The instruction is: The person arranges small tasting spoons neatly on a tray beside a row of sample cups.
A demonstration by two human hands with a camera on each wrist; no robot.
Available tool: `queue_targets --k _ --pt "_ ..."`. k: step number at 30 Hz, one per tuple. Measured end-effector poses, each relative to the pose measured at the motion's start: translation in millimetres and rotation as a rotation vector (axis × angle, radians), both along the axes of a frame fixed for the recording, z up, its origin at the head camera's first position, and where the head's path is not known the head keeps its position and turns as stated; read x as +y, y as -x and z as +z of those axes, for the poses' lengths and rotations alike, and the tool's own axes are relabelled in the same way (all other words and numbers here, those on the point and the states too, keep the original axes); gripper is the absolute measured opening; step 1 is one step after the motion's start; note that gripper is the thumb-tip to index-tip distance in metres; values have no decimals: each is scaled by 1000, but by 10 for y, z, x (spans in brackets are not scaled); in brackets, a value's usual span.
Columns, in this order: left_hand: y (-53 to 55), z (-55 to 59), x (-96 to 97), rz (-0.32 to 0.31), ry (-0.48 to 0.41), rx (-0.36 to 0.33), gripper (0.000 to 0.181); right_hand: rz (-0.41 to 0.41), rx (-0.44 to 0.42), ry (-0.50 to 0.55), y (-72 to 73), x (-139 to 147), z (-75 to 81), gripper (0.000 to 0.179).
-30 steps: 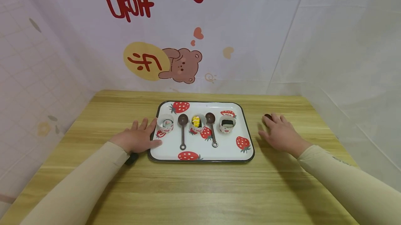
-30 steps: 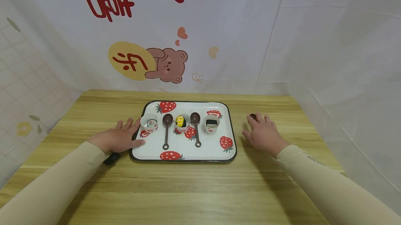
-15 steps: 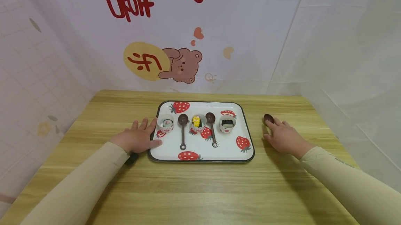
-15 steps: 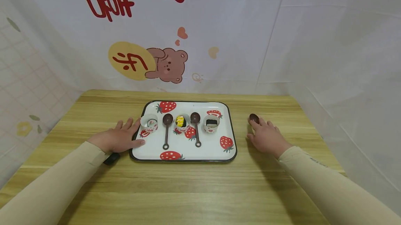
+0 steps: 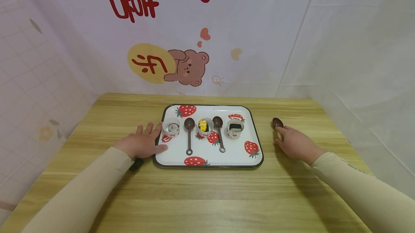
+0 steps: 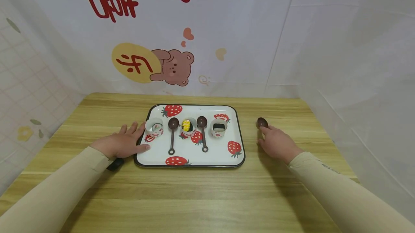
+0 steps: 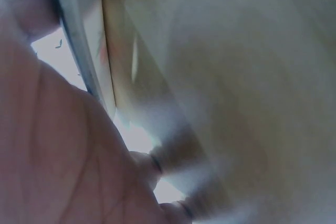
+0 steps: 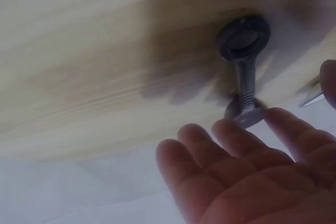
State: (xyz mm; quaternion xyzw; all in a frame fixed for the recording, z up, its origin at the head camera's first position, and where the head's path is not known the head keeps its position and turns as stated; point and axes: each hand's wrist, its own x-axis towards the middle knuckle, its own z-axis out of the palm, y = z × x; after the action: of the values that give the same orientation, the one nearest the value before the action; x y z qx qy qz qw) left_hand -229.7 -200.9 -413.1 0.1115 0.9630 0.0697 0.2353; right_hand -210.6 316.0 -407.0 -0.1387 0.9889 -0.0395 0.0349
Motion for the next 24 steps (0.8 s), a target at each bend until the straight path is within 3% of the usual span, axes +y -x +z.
queue_targets --k 5,10,20,24 --pt "-1 -13 -10 5 -8 -3 110 14 70 40 4 13 12 32" --pt "-18 28 3 -2 4 -1 107 -14 76 39 8 43 27 18" --pt "-19 29 15 5 2 2 107 -27 46 13 -16 73 51 17" --pt "4 -19 -8 5 -6 9 109 -50 14 16 -27 80 73 24"
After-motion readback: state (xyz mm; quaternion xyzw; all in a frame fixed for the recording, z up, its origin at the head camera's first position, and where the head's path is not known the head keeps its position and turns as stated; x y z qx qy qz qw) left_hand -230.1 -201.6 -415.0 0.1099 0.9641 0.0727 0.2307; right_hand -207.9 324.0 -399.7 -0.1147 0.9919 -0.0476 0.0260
